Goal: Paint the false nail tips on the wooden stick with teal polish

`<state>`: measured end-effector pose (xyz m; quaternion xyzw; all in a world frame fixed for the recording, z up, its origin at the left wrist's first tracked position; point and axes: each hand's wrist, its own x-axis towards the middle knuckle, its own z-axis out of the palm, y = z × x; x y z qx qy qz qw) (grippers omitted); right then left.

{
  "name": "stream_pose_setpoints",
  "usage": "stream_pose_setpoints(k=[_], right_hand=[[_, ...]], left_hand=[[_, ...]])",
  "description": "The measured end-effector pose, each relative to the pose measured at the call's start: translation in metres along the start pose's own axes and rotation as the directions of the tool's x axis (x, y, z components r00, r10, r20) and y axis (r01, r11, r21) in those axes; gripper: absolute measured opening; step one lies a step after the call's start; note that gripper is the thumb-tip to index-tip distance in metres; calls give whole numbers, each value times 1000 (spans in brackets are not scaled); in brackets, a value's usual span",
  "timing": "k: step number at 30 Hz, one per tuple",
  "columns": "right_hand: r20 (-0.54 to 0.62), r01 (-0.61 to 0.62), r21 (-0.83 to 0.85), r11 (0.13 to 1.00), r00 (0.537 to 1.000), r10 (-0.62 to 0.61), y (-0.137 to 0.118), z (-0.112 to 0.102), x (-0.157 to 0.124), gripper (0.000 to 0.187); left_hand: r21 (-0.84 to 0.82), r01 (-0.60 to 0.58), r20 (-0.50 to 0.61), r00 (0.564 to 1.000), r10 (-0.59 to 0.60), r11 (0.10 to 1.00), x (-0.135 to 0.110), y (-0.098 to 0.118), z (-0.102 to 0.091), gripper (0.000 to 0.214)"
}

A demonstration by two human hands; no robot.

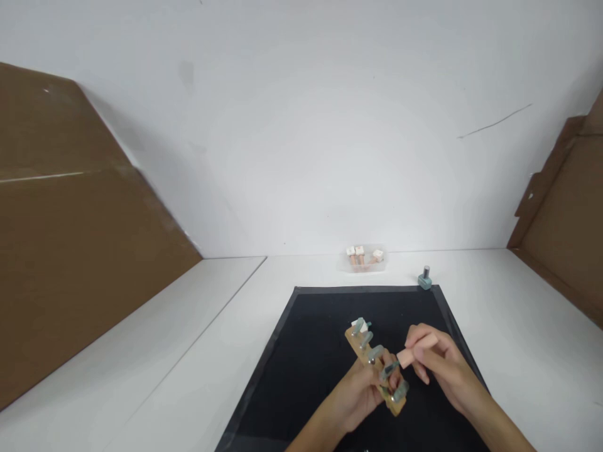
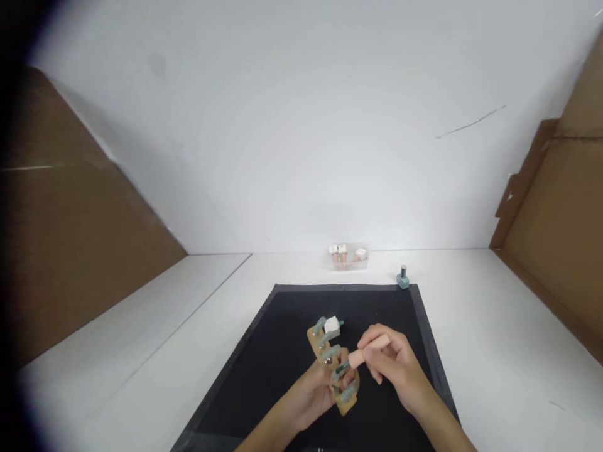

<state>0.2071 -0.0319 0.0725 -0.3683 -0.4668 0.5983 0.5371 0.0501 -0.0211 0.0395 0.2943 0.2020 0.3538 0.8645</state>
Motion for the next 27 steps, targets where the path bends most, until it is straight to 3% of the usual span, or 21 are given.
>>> stream_pose_setpoints(k=[4, 27], right_hand=[[41, -20, -38, 999, 999, 21, 2, -3, 1, 32], [-133, 1, -127, 992, 991, -18, 6, -2, 3, 24]], left_hand=[[15, -2, 15, 1000, 2, 1000, 2, -2, -1, 20], [-7, -37, 59, 998, 37, 999, 1, -3, -5, 25]])
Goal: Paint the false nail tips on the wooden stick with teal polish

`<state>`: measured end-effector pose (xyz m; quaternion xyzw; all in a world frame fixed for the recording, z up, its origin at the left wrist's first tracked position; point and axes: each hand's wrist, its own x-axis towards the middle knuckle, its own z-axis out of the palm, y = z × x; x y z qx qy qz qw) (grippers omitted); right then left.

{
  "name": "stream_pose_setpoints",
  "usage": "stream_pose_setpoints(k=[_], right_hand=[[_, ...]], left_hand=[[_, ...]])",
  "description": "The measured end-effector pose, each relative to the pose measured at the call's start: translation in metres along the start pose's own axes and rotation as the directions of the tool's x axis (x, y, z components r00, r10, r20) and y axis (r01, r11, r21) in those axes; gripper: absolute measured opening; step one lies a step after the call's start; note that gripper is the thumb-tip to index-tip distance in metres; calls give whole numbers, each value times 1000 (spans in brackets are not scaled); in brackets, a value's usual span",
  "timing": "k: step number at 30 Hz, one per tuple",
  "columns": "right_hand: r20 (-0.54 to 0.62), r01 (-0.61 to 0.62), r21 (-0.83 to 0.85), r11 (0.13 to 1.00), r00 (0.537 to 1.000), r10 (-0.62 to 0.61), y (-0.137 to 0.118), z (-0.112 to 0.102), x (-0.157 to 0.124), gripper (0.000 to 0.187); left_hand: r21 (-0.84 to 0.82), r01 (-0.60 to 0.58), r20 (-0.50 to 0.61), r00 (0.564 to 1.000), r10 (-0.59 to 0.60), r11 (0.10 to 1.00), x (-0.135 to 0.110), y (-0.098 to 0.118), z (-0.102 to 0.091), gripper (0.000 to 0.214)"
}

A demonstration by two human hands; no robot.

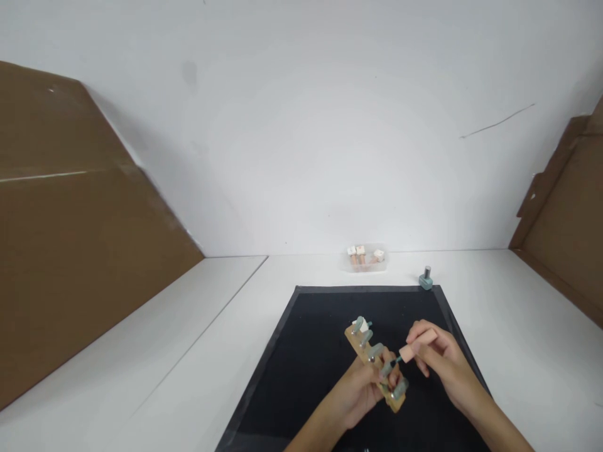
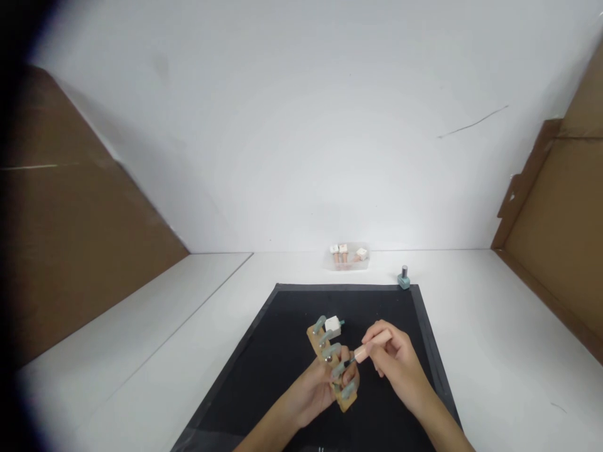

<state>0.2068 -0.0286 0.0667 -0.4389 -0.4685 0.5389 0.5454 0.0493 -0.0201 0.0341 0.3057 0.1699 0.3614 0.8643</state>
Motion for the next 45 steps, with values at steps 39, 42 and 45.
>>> stream_pose_setpoints(k=[39, 42, 45], right_hand=[[211, -89, 86, 992, 975, 69, -4, -2, -3, 39], [194, -83, 68, 994, 979, 69, -4, -4, -3, 39], [182, -72, 61, 996, 981, 60, -2, -5, -3, 38]], left_hand=[[-29, 7, 6, 1000, -7, 1000, 0, 0, 3, 16], [-40, 8, 2, 1000, -8, 999, 0, -1, 3, 15], [-52, 5, -1, 1000, -5, 999, 1, -1, 3, 14]])
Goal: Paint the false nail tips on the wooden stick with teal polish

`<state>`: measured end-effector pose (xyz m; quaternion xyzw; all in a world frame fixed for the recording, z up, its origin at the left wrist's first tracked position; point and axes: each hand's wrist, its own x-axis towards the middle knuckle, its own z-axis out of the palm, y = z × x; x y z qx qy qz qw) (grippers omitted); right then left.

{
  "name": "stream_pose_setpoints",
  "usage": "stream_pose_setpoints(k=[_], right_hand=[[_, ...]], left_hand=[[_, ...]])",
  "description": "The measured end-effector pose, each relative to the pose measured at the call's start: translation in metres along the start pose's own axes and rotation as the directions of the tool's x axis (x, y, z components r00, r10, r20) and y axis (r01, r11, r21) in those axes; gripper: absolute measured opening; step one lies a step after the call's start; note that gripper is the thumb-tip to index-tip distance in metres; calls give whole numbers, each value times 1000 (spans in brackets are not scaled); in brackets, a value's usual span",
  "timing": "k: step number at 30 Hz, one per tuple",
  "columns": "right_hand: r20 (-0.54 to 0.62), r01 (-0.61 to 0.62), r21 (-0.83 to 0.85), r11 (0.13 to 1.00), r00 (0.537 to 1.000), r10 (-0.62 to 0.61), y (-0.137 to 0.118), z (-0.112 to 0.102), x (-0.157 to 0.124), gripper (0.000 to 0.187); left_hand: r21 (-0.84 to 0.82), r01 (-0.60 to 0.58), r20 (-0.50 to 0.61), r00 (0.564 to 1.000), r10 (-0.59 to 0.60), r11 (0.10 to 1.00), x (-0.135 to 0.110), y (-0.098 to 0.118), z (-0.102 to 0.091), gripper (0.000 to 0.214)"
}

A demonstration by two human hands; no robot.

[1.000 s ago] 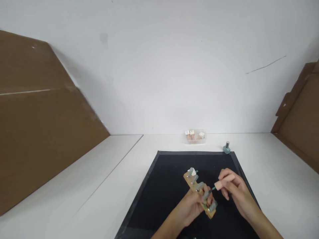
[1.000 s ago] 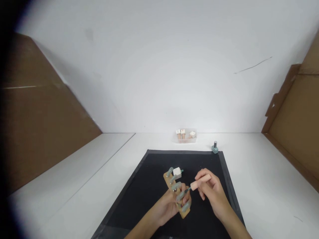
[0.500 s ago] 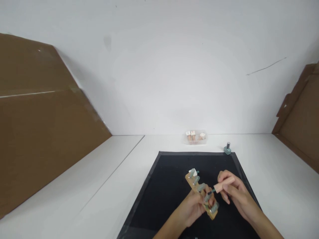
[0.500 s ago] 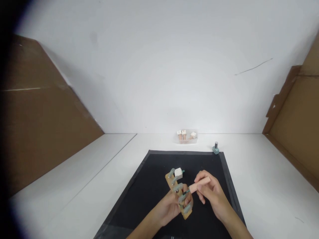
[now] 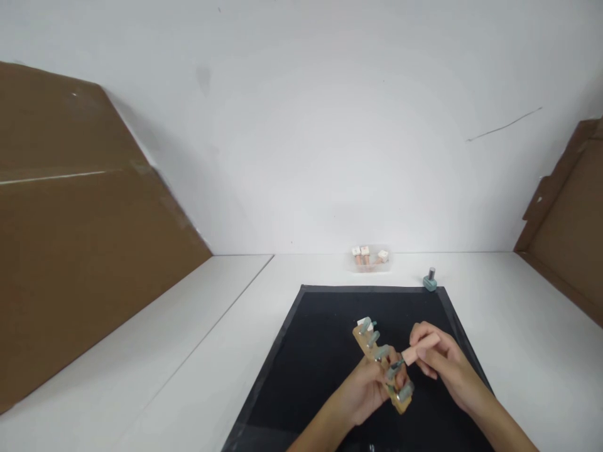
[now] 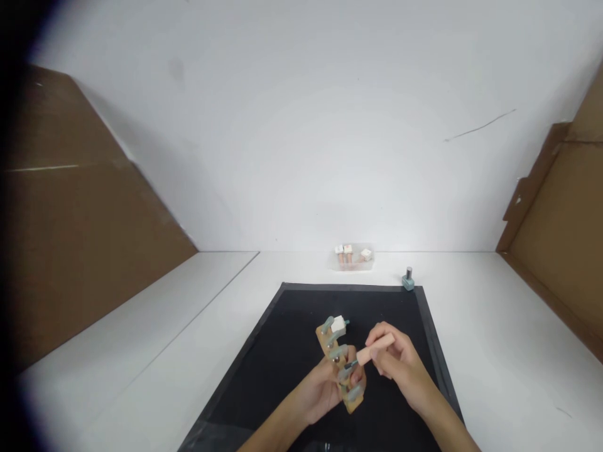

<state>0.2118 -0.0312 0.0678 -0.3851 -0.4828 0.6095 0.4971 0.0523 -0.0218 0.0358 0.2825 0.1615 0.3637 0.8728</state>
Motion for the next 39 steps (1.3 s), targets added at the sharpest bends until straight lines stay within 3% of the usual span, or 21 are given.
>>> stream_pose_setpoints(k=[15, 26, 39], right_hand=[[-79, 23, -10, 1000, 997, -24, 5, -1, 0, 41], [-81, -3, 105, 995, 997, 12, 0, 3, 0, 38], [-63, -32, -9, 999, 998, 31, 3, -2, 1, 40]], left_hand=[[-44, 3, 54, 999, -1, 999, 2, -5, -7, 16], [-18, 9, 27, 1000, -8, 1000, 0, -3, -7, 14], [6, 12, 6, 1000, -12, 1000, 3, -4, -5, 14]])
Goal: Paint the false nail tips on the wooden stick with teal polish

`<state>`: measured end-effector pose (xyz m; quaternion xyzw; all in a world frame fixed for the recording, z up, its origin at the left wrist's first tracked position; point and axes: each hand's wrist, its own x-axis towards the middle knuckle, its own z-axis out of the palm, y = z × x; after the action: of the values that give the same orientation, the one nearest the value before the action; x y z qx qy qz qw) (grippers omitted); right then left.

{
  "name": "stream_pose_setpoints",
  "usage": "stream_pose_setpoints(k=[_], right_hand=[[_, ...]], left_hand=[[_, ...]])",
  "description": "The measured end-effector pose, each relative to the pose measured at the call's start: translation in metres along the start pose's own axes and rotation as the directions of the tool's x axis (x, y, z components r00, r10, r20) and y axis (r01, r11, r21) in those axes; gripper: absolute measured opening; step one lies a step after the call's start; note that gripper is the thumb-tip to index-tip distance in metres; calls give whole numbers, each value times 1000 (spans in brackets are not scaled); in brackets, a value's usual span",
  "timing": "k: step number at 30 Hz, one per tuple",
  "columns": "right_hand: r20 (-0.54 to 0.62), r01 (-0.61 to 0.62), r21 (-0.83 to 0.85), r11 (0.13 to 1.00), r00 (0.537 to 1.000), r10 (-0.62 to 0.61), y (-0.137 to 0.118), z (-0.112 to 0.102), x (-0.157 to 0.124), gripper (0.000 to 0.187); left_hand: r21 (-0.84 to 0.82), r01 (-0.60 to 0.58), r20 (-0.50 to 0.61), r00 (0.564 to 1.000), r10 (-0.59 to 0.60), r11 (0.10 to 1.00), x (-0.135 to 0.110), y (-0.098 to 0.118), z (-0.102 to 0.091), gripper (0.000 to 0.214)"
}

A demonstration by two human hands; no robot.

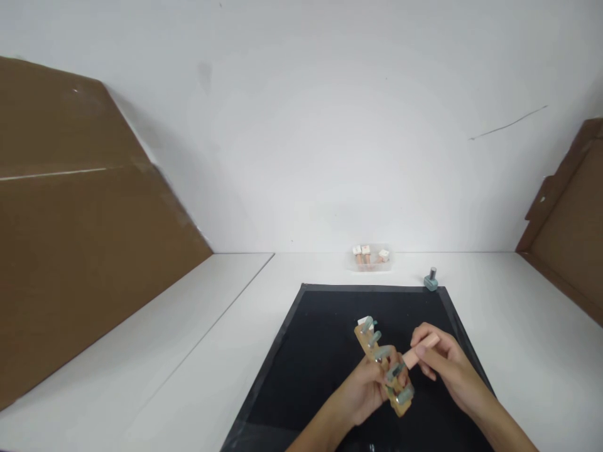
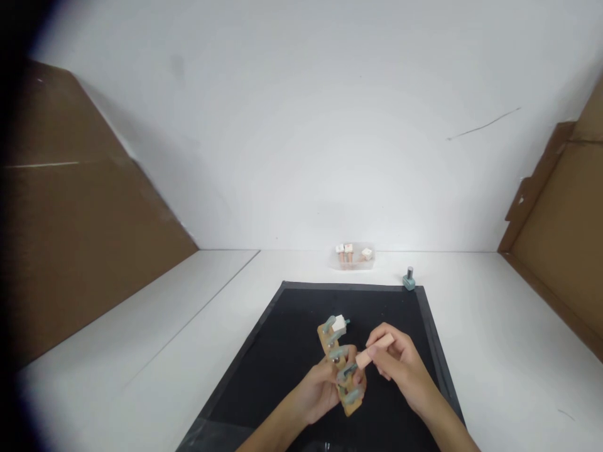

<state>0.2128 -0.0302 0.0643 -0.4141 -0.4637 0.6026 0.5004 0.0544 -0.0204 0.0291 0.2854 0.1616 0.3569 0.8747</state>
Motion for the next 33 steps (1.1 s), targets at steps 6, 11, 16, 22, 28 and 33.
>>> stream_pose_setpoints(k=[6, 11, 16, 22, 28, 33], right_hand=[[-22, 10, -44, 999, 1000, -11, -1, 1, 1, 39], [-33, 22, -46, 999, 999, -23, 1, 1, 2, 37], [-49, 40, -46, 998, 998, -42, 3, -1, 0, 32], [-97, 46, -58, 997, 994, -51, 1, 2, 1, 28], [-119, 99, -26, 995, 988, -101, -4, 6, -1, 32], [-25, 115, -36, 993, 993, -116, -4, 4, -1, 33]], left_hand=[[-20, -13, 15, 1000, 14, 1000, 0, -2, -2, 14], [-11, -20, 35, 999, 21, 1000, 0, -2, -3, 15], [4, -24, 46, 999, 24, 1000, -1, -1, -4, 15], [-22, -19, 41, 999, 20, 1000, -3, 1, -2, 14], [-27, -20, 47, 999, 22, 999, -5, 2, -1, 14], [-14, -23, 33, 999, 23, 1000, -2, 1, -1, 14]])
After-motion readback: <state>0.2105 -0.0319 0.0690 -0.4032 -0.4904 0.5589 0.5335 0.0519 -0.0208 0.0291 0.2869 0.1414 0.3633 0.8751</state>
